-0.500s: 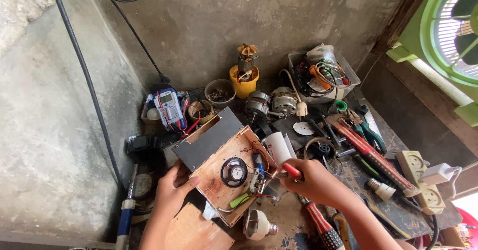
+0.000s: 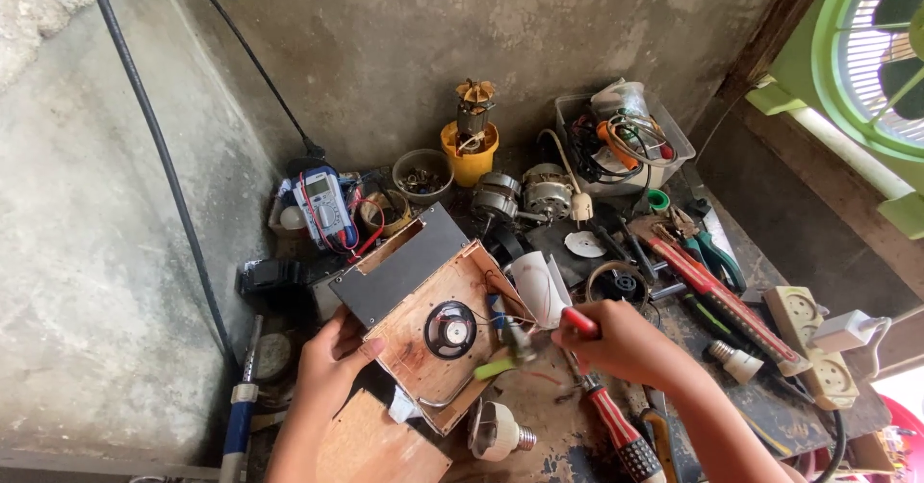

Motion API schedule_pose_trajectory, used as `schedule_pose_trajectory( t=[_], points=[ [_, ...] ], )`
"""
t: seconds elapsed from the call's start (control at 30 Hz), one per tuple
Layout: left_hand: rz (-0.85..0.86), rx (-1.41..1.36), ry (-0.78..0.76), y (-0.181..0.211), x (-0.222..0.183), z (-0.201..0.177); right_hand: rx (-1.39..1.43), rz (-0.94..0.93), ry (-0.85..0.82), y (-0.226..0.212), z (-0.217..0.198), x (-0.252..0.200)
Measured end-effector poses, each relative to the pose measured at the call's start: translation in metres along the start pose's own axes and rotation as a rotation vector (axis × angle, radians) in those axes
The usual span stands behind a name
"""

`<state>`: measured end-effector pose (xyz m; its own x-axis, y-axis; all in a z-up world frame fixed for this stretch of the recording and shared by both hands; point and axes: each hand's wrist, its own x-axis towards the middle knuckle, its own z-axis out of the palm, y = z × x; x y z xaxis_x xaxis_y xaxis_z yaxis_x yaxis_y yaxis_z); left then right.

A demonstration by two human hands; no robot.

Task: Assembling an electronic device by securing a metal plate with a screwdriver and fitting the components into a wooden box.

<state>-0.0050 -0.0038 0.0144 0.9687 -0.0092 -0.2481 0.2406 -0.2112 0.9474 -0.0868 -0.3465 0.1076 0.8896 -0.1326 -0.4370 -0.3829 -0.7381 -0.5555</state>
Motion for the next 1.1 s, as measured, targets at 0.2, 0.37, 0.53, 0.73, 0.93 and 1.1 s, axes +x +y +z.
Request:
schedule_pose_trajectory(
  t=[0.2, 0.37, 0.53, 0.73, 0.93, 1.1],
  points=[
    [0.017, -0.044, -0.010, 0.000, 0.000, 0.000, 0.088, 0.033, 0.126, 0.008, -0.001, 0.003],
    [0.003, -0.025, -0.003, 0.002, -0.002, 0.000, 0.001, -0.033, 0.172, 0.010, -0.002, 0.003],
    [0.029, 0.002, 0.001, -0.006, 0.002, -0.002, 0.029, 0.034, 0.059, 0.011, 0.009, 0.013],
    [0.032, 0.026, 0.000, -0.008, 0.004, -0.003, -0.038, -0.095, 0.196, 0.029, 0.017, 0.031],
    [0.037, 0.009, -0.003, -0.009, 0.005, -0.003, -0.021, -0.334, 0.434, 0.017, 0.001, 0.007],
    [0.080, -0.067, -0.017, -0.026, 0.013, -0.004, -0.050, -0.641, 0.559, 0.005, 0.026, -0.015]
  ],
)
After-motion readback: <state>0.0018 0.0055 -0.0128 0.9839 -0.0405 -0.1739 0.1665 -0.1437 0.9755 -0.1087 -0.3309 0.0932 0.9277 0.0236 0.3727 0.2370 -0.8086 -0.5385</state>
